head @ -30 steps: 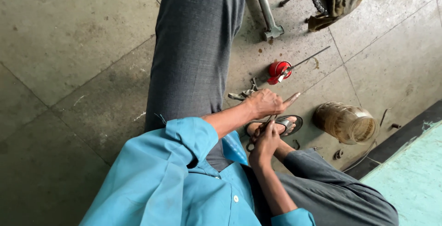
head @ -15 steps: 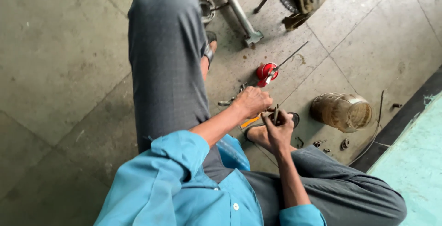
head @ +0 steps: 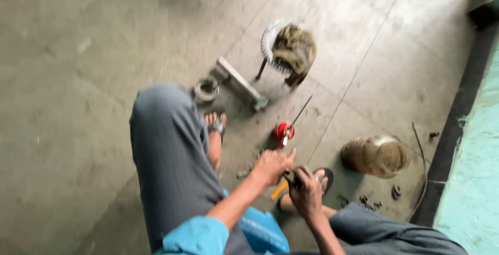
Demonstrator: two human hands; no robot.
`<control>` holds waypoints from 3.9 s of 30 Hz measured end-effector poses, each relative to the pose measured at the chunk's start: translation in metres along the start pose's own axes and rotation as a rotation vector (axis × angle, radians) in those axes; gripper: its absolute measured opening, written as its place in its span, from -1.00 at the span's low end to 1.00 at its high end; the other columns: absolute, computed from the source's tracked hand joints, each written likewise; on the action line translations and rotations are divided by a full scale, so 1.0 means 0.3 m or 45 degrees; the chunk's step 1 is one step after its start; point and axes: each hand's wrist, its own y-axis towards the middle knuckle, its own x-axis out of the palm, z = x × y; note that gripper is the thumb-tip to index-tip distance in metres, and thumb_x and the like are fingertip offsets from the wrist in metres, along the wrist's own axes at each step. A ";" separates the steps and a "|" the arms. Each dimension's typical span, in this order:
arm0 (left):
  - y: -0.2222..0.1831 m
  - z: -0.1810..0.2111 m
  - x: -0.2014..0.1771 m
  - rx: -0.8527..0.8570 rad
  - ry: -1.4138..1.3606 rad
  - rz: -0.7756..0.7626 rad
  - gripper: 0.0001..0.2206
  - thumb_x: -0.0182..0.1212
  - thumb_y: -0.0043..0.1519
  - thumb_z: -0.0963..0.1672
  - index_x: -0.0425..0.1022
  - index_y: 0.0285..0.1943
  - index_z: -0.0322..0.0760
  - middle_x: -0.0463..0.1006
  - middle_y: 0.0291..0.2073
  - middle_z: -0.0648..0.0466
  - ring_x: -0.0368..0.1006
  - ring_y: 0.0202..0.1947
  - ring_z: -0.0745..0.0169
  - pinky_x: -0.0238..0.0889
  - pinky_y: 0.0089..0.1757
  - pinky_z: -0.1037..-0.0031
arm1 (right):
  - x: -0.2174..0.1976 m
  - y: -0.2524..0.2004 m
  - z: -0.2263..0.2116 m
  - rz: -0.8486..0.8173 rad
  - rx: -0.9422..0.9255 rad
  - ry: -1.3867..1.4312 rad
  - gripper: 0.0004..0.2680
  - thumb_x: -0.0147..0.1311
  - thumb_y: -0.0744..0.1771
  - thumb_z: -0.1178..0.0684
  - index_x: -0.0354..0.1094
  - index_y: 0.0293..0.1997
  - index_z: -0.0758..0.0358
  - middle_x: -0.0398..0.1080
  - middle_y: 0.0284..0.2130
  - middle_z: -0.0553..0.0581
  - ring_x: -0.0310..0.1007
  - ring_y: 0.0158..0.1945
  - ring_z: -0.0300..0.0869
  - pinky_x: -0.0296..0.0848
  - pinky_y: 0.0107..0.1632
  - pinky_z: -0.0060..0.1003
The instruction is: The recorder is cleaning and lubricating a motorcycle drum brake assembly, using a small tool to apply grease to the pivot points.
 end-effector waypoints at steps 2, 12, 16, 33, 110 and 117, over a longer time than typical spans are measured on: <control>0.003 0.005 -0.007 -0.020 -0.048 0.044 -0.26 0.34 0.00 -0.21 0.23 0.47 -0.35 0.56 -0.29 -0.07 0.52 -0.26 -0.13 0.37 -0.24 0.11 | 0.029 -0.011 0.005 0.038 0.142 0.088 -0.89 0.26 0.24 0.10 0.41 -0.28 0.22 0.44 -0.34 0.16 0.44 -0.33 0.15 0.38 -0.34 -0.06; 0.020 0.053 -0.094 -0.241 -0.157 -0.013 -0.30 0.31 0.06 -0.20 0.19 0.46 -0.40 0.59 -0.29 -0.20 0.57 -0.34 -0.26 0.45 -0.27 0.04 | 0.163 -0.050 -0.047 0.314 0.719 0.124 -0.76 0.22 0.30 -0.01 0.23 -0.39 0.33 0.34 -0.50 0.32 0.34 -0.43 0.20 0.30 -0.33 0.03; -0.008 0.046 -0.113 -0.268 -0.146 0.052 -0.25 0.33 0.09 -0.17 0.09 0.51 -0.37 0.60 -0.30 -0.20 0.57 -0.38 -0.28 0.44 -0.30 0.01 | 0.273 -0.112 0.011 0.516 0.710 0.077 -0.74 0.24 0.33 0.01 0.20 -0.36 0.34 0.32 -0.46 0.34 0.33 -0.40 0.16 0.30 -0.29 -0.01; -0.018 0.072 -0.155 -0.253 -0.137 0.001 -0.09 0.32 0.04 -0.19 -0.12 0.61 -0.29 0.60 -0.32 -0.16 0.57 -0.42 -0.24 0.45 -0.36 0.07 | 0.124 -0.084 -0.001 0.229 0.677 0.662 -0.87 0.34 0.24 0.19 0.51 -0.23 0.42 0.45 -0.26 0.11 0.44 -0.25 -0.22 0.40 -0.19 -0.34; 0.087 0.071 -0.092 -0.288 -0.122 -0.109 -0.90 0.28 0.08 -0.19 0.60 -0.25 -0.25 0.61 -0.27 -0.17 0.60 -0.27 -0.16 0.48 -0.26 0.13 | -0.179 0.202 0.131 -0.558 -0.162 0.033 -0.83 0.23 0.27 0.02 0.57 -0.07 0.06 0.58 -0.21 0.01 0.53 -0.24 -0.05 0.50 -0.26 -0.17; 0.100 0.064 -0.086 -0.183 0.077 -0.237 -0.93 0.33 0.04 -0.19 0.66 -0.32 -0.21 0.66 -0.30 -0.06 0.64 -0.27 -0.03 0.50 -0.32 0.25 | -0.142 0.180 0.192 -0.613 -0.423 0.058 -0.79 0.22 0.20 0.11 0.58 -0.13 0.08 0.59 -0.17 -0.01 0.52 -0.29 -0.08 0.50 -0.24 -0.20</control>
